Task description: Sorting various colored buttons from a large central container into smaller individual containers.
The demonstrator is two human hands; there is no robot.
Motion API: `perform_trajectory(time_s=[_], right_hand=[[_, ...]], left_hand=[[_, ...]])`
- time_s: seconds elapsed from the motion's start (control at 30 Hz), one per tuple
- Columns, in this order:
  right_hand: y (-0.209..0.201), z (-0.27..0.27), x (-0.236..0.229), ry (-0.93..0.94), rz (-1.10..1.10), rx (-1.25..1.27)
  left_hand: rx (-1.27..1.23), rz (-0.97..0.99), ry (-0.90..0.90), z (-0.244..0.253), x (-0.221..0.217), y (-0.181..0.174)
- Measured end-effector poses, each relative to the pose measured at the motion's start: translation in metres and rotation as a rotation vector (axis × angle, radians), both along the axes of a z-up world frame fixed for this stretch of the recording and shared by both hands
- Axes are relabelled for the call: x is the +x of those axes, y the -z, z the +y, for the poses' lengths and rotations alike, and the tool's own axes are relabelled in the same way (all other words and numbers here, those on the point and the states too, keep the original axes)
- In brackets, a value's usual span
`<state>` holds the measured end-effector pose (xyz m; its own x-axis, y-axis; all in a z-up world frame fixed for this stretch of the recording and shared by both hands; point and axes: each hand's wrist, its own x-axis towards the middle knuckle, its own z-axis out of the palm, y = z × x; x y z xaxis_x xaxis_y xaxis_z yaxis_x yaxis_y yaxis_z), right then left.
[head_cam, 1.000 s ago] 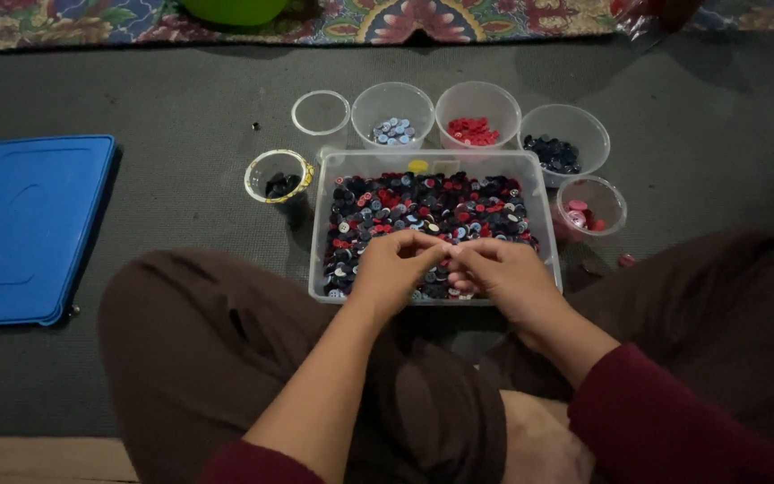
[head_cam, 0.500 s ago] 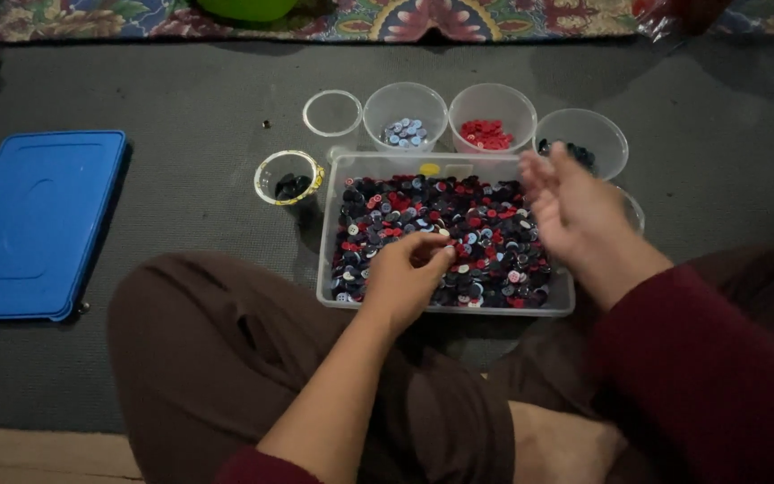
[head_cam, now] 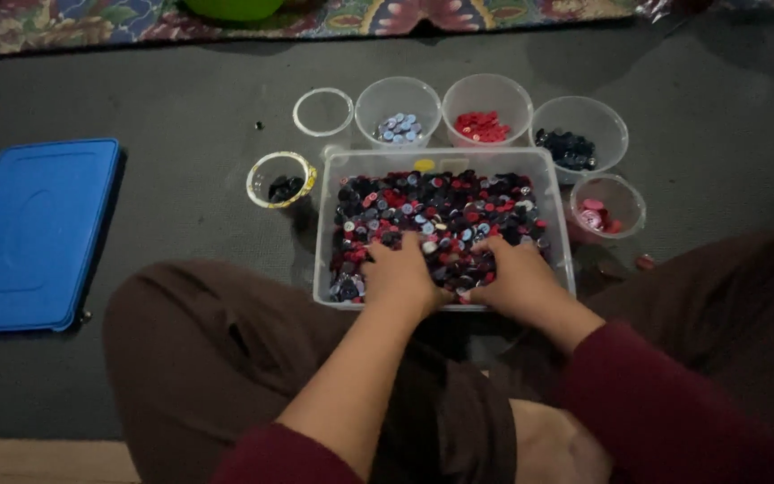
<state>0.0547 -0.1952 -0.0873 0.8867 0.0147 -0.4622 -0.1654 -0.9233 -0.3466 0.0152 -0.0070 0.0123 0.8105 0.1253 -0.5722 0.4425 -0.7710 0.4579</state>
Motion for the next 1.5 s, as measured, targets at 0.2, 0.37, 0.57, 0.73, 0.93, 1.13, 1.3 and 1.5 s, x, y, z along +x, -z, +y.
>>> perform_trajectory(time_s=[0.2,0.37,0.57,0.73,0.93,1.13,1.3,1.5], right_hand=[[-0.045,0.028,-0.008,0.203,0.057,0.469],[-0.085,0.026,-0.008,0.593,0.242,1.168],[-0.111,0.009,-0.002,0.819,0.291,1.477],[-0.145,0.007,-0.009,0.784,0.218,1.372],[-0.160,0.011,-0.025,0.674,0.118,1.076],[-0.118,0.002,-0.030,0.481,-0.129,0.724],[-0.094,0.011,-0.026,0.242,-0.238,0.367],[-0.078,0.034,-0.016,-0.066,-0.420,0.395]], left_hand=[[-0.132,-0.142,-0.114,0.011,0.022,0.063],[-0.575,-0.135,-0.446,0.015,0.009,0.004],[-0.928,-0.224,-0.776,0.029,0.001,-0.046],[-0.858,-0.269,-0.778,0.046,0.011,-0.026],[-0.641,-0.348,-0.748,0.043,0.006,-0.001],[-0.334,-0.416,-0.554,0.039,0.004,0.010],[-0.085,-0.524,-0.161,0.034,-0.001,0.019],[0.054,-0.398,0.080,0.032,0.002,0.022]])
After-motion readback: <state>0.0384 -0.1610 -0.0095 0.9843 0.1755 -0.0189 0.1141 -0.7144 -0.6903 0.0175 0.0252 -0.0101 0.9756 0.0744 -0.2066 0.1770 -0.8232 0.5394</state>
